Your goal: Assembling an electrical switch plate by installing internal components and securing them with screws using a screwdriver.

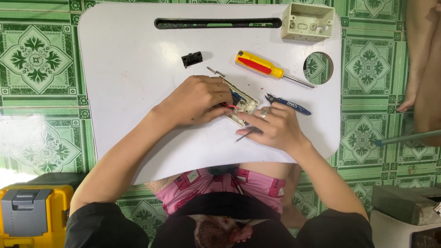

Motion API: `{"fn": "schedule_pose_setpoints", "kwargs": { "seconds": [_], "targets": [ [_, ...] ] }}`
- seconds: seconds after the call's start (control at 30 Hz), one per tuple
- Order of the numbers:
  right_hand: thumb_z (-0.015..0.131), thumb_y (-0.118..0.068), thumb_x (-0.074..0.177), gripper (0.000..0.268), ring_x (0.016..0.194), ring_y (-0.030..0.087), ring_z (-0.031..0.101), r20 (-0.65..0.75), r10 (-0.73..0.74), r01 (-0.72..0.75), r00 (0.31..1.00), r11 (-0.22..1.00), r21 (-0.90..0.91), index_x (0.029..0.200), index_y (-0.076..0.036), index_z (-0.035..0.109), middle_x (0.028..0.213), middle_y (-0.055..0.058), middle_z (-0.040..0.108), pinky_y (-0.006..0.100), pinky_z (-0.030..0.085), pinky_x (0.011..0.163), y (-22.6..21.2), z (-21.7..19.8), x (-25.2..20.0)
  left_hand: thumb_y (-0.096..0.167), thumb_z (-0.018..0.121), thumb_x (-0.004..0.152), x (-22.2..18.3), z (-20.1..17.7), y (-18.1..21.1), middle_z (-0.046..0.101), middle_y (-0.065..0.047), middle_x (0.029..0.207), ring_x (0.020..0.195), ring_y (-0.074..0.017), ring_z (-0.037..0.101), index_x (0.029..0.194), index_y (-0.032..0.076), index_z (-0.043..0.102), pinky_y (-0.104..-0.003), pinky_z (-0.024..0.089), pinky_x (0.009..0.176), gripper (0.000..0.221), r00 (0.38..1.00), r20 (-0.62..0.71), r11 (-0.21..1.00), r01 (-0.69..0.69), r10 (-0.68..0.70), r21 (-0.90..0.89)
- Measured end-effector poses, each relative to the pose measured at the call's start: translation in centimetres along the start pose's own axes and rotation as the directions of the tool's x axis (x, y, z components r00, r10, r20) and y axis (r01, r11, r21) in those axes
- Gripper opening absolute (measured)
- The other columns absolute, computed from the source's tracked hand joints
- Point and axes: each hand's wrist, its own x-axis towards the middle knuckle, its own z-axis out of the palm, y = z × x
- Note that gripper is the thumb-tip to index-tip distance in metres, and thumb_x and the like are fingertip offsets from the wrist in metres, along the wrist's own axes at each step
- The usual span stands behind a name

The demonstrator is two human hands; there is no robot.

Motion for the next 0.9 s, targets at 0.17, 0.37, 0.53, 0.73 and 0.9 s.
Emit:
{"fn": "schedule_pose_setpoints", "kwargs": {
  "seconds": [0.17, 0.37, 0.53, 0.73, 0.9],
  "targets": [
    [0.083, -0.037, 0.085, 0.025, 0.051, 0.017, 0.058, -0.029, 0.01, -0.011, 1.0, 0.999, -0.037, 0.099, -0.018, 0.079, 0.064, -0.001, 0.06, 0.031, 0.049, 0.058, 1.6, 1.8, -1.1, 0.018, 0.072, 0.092, -0.2, -0.2, -0.2, 0.075, -0.012, 0.088, 0.086, -0.0295, 0.071, 0.09, 0.005, 0.073, -0.038, 0.057, 0.073, 0.013, 0.998, 0.028, 0.995, 0.063, -0.061, -0.083],
    [0.083, -0.038, 0.082, 0.03, 0.05, 0.016, 0.058, -0.044, 0.019, -0.021, 0.999, 0.998, -0.066, 0.105, -0.02, 0.08, 0.067, -0.002, 0.061, 0.031, 0.052, 0.06, 2.5, 3.2, -2.3, 0.016, 0.071, 0.093, -0.3, 0.3, -0.4, 0.075, -0.012, 0.086, 0.085, -0.0293, 0.072, 0.093, 0.004, 0.075, -0.037, 0.058, 0.077, 0.012, 0.997, 0.024, 0.995, 0.079, -0.077, -0.062],
    [0.083, -0.037, 0.082, 0.028, 0.05, 0.016, 0.059, -0.028, 0.033, -0.035, 0.999, 0.998, -0.061, 0.103, -0.019, 0.08, 0.069, -0.003, 0.063, 0.031, 0.053, 0.061, 2.5, 3.1, -2.3, 0.015, 0.071, 0.093, -0.5, 0.5, -0.6, 0.075, -0.012, 0.087, 0.087, -0.0302, 0.072, 0.091, 0.004, 0.074, -0.039, 0.058, 0.078, 0.012, 0.997, 0.023, 0.995, 0.07, -0.068, -0.068],
    [0.084, -0.036, 0.081, 0.029, 0.052, 0.016, 0.061, -0.053, 0.018, -0.021, 0.998, 0.998, -0.058, 0.104, -0.018, 0.08, 0.07, -0.001, 0.065, 0.03, 0.054, 0.063, 2.6, 3.4, -2.3, 0.015, 0.071, 0.091, -0.3, 0.6, -0.4, 0.076, -0.013, 0.086, 0.086, -0.0295, 0.073, 0.09, 0.002, 0.075, -0.037, 0.059, 0.08, 0.014, 0.997, 0.027, 0.997, 0.078, -0.078, 0.0],
    [0.079, -0.035, 0.086, 0.025, 0.053, 0.018, 0.063, -0.022, 0.065, -0.065, 0.998, 0.998, -0.021, 0.103, -0.017, 0.08, 0.067, -0.001, 0.063, 0.033, 0.055, 0.061, 2.8, 3.4, -2.3, 0.016, 0.071, 0.091, 0.0, 0.8, 0.1, 0.077, -0.011, 0.088, 0.085, -0.024, 0.073, 0.094, 0.006, 0.078, -0.033, 0.058, 0.082, 0.013, 0.993, 0.054, 0.989, 0.097, -0.104, 0.111]
  ]
}}
